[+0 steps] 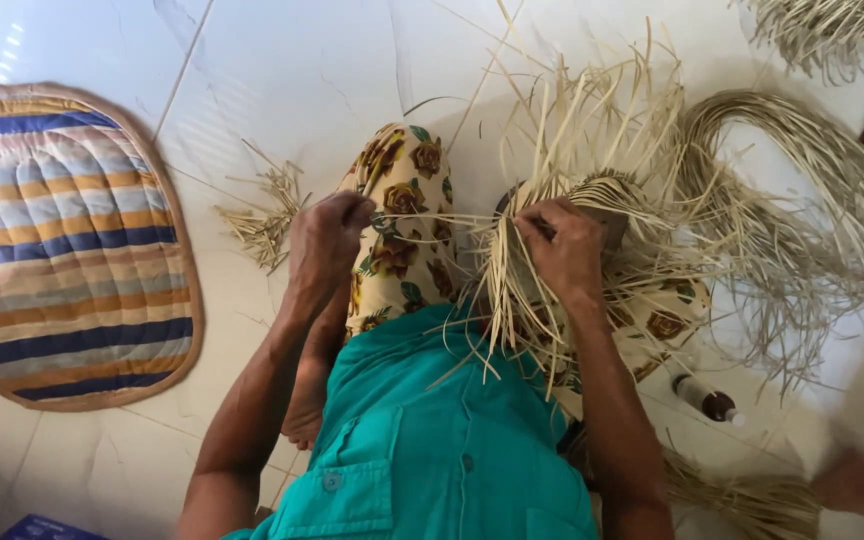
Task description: Weaving dried straw or grass strands to create a circular object, likely a hat or basket base, using a wooden form.
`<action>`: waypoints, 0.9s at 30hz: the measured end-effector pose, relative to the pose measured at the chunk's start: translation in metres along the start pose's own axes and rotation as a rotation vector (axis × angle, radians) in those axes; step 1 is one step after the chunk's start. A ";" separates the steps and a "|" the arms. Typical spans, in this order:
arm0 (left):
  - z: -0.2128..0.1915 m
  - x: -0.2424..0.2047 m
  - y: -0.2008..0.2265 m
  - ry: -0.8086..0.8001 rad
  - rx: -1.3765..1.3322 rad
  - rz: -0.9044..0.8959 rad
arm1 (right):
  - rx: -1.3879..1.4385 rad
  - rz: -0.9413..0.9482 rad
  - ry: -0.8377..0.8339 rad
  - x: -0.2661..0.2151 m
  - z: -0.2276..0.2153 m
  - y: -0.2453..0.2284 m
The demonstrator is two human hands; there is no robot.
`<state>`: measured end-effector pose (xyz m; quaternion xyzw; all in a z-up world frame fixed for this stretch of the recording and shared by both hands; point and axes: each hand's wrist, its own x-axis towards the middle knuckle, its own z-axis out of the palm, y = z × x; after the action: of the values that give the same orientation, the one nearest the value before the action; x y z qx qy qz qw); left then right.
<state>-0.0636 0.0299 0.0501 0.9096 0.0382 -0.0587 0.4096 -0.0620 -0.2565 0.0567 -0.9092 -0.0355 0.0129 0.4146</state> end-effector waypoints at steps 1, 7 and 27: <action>-0.009 -0.007 0.015 -0.031 -0.081 -0.090 | -0.002 -0.006 0.011 0.000 -0.001 -0.008; 0.048 -0.039 0.047 -0.098 -0.561 0.201 | -0.135 -0.075 0.001 -0.003 0.000 -0.015; 0.121 0.007 0.059 -0.098 -0.555 0.179 | -0.329 -0.092 -0.005 -0.003 -0.013 0.000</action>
<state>-0.0593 -0.1000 0.0129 0.7586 -0.0472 -0.0533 0.6477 -0.0641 -0.2660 0.0654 -0.9622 -0.0796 -0.0096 0.2601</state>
